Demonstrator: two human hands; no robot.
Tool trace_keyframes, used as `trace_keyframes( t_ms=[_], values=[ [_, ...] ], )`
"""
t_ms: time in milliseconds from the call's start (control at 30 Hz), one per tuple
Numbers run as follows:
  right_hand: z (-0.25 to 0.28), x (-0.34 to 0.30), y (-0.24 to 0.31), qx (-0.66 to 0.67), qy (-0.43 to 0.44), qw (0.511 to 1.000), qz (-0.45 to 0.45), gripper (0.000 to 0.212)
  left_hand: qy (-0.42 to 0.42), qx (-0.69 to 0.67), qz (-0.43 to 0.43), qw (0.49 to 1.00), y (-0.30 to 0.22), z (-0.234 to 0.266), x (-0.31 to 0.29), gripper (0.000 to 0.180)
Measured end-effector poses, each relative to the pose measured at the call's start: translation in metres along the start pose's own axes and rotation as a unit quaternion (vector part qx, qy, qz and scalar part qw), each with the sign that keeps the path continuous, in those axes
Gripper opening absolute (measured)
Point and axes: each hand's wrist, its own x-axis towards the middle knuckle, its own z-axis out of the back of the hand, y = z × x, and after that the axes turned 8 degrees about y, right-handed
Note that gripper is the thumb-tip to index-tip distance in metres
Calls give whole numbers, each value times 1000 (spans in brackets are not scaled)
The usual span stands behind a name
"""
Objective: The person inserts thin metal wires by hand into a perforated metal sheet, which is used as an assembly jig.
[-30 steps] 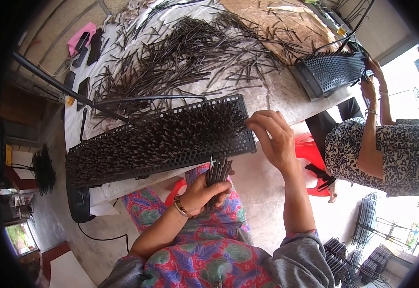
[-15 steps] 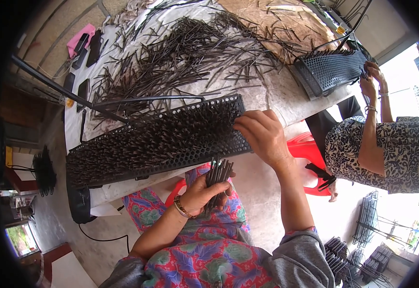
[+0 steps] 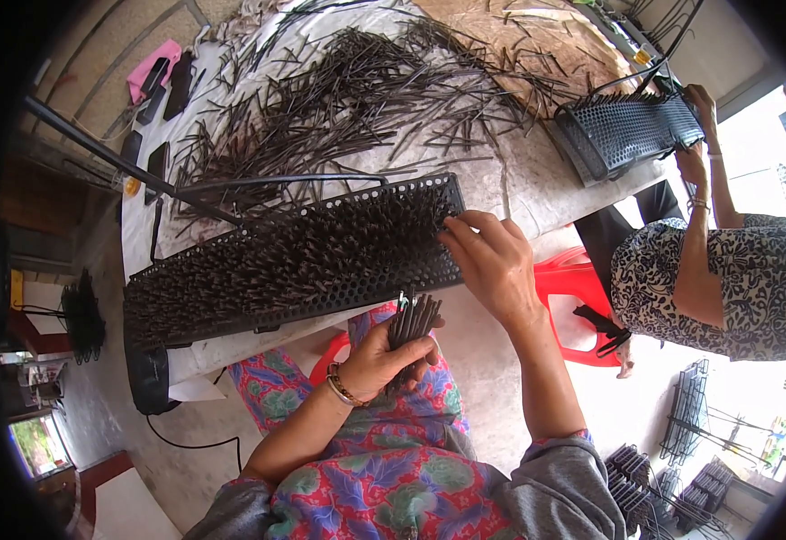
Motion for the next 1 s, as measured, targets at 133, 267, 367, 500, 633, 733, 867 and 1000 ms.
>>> trace_keyframes(
  t_ms=[133,267,367,500,633,733,867,1000],
  values=[
    [-1,-2,2,6,-7,1000,7,22,2,4,2,1000,0,1,-1,33],
    [-2,-1,1,-6,-1,1000,-7,21,2,8,7,1000,0,2,0,32],
    [-1,2,7,3,1,1000,-21,20,-1,1,2,1000,-1,1,-2,32],
    [12,-2,13,143,-8,976,-163,21,-2,7,-26,1000,-4,1,-2,32],
    [15,1,15,154,14,973,-171,19,5,5,-33,999,-7,1,-2,32],
    [6,2,9,152,35,980,-125,18,2,8,-28,1000,-4,1,-2,31],
    [-1,2,1,108,39,992,-44,17,0,11,-19,1000,-4,0,-2,30],
    [-1,1,3,69,40,996,-51,15,1,4,-14,1000,-3,2,-2,30]
  ],
)
